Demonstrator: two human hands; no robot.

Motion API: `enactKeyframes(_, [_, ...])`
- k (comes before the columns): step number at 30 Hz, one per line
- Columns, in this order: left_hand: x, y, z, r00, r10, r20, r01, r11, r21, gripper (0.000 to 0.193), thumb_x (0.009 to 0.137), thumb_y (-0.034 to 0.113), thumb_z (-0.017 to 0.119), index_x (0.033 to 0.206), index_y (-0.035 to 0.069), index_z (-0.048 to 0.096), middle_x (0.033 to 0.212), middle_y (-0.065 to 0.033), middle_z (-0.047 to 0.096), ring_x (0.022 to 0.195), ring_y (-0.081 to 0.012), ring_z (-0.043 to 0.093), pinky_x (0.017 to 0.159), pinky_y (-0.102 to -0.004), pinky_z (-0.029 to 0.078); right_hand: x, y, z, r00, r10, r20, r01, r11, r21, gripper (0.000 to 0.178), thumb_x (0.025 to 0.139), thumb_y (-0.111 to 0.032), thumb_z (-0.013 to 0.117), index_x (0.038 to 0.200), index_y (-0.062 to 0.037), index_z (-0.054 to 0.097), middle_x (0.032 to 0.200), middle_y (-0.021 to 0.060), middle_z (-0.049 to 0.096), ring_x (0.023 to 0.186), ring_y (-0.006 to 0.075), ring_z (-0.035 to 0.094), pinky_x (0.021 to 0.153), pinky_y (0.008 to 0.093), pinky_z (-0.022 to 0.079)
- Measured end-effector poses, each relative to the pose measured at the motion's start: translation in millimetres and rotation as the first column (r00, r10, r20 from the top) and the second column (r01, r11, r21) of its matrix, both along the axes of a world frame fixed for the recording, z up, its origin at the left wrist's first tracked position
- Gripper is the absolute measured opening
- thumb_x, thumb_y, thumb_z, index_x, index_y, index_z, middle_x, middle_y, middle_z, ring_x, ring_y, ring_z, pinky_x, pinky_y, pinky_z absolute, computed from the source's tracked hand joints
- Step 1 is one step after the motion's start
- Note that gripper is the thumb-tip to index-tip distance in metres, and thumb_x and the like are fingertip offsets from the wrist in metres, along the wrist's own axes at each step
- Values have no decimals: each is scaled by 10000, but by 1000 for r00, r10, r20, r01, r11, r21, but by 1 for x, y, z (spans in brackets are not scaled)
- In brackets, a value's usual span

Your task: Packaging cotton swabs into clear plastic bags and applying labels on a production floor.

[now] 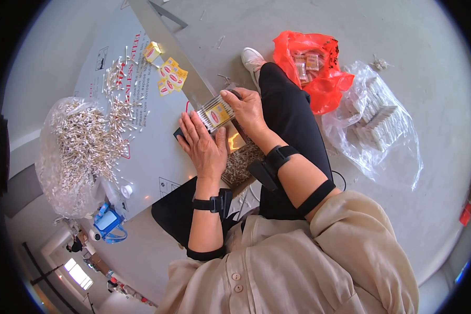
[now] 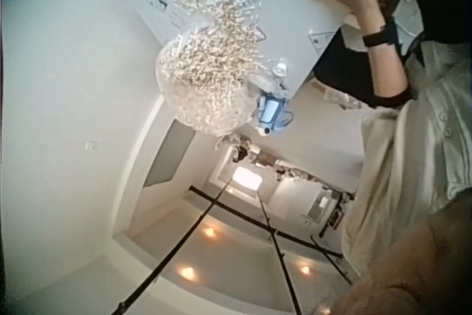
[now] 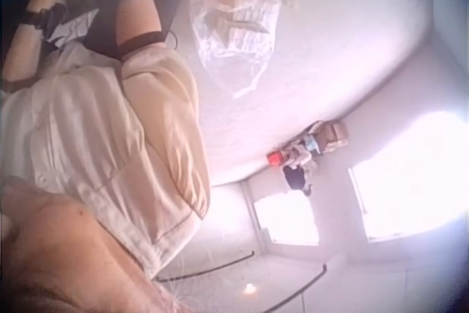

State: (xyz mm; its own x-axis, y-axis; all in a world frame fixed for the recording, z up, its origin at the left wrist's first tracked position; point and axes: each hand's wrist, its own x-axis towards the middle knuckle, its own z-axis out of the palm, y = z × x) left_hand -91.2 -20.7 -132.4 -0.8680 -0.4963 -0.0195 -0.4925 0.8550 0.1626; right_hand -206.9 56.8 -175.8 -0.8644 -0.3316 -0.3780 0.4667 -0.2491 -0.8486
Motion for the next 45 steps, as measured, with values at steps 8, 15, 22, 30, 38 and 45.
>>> enactKeyframes(8, [-1, -2, 3, 997, -27, 70, 28, 999, -15, 884, 940, 594, 434, 1515, -17, 157, 1582, -233, 136, 1477, -378, 99, 1140, -608, 81, 0, 1, -5, 992, 32, -126, -19, 995, 103, 256, 896, -195, 702, 820, 48, 683, 651, -6, 598, 619, 50, 484, 555, 265, 441])
enactKeyframes(15, [2, -6, 1, 999, -26, -23, 26, 999, 39, 836, 944, 557, 460, 1518, 20, 176, 1578, -217, 161, 1470, -377, 128, 1133, -612, 104, 1, 0, -2, 989, 39, -141, -15, 986, 166, 261, 905, -199, 697, 815, 45, 680, 667, -22, 589, 637, 40, 476, 568, 252, 430])
enactKeyframes(22, [3, -10, 0, 999, -43, 16, 44, 999, -9, 822, 946, 561, 454, 1518, 33, 191, 1581, -200, 170, 1467, -362, 150, 1120, -621, 119, 1, 1, 4, 999, 20, -26, -19, 998, 62, 261, 917, -221, 692, 830, 25, 694, 724, -31, 630, 658, 30, 513, 595, 228, 438])
enactKeyframes(30, [2, -8, -2, 1000, -26, -4, 26, 999, 18, 831, 946, 564, 456, 1518, 17, 202, 1590, -188, 162, 1478, -338, 133, 1132, -606, 85, 3, 7, 8, 999, 13, 42, -13, 1000, 15, 276, 907, -234, 702, 821, 28, 687, 694, -26, 612, 615, 38, 495, 546, 228, 413])
enactKeyframes(38, [4, -6, 0, 1000, -10, 5, 10, 1000, 3, 827, 936, 589, 443, 1522, 47, 224, 1587, -180, 180, 1476, -333, 143, 1138, -593, 67, -6, 25, 16, 991, 100, 90, -102, 995, 16, 239, 874, -249, 735, 754, -54, 666, 623, -70, 516, 548, 20, 390, 491, 211, 271])
enactKeyframes(45, [4, -8, -4, 995, 1, -98, 1, 1000, 20, 857, 911, 557, 519, 1514, 26, 221, 1571, -185, 224, 1464, -330, 191, 1149, -579, 86, -9, 42, 13, 967, 249, 53, -251, 967, 48, 215, 855, -221, 749, 789, -42, 651, 648, -40, 546, 584, 42, 461, 520, 231, 371])
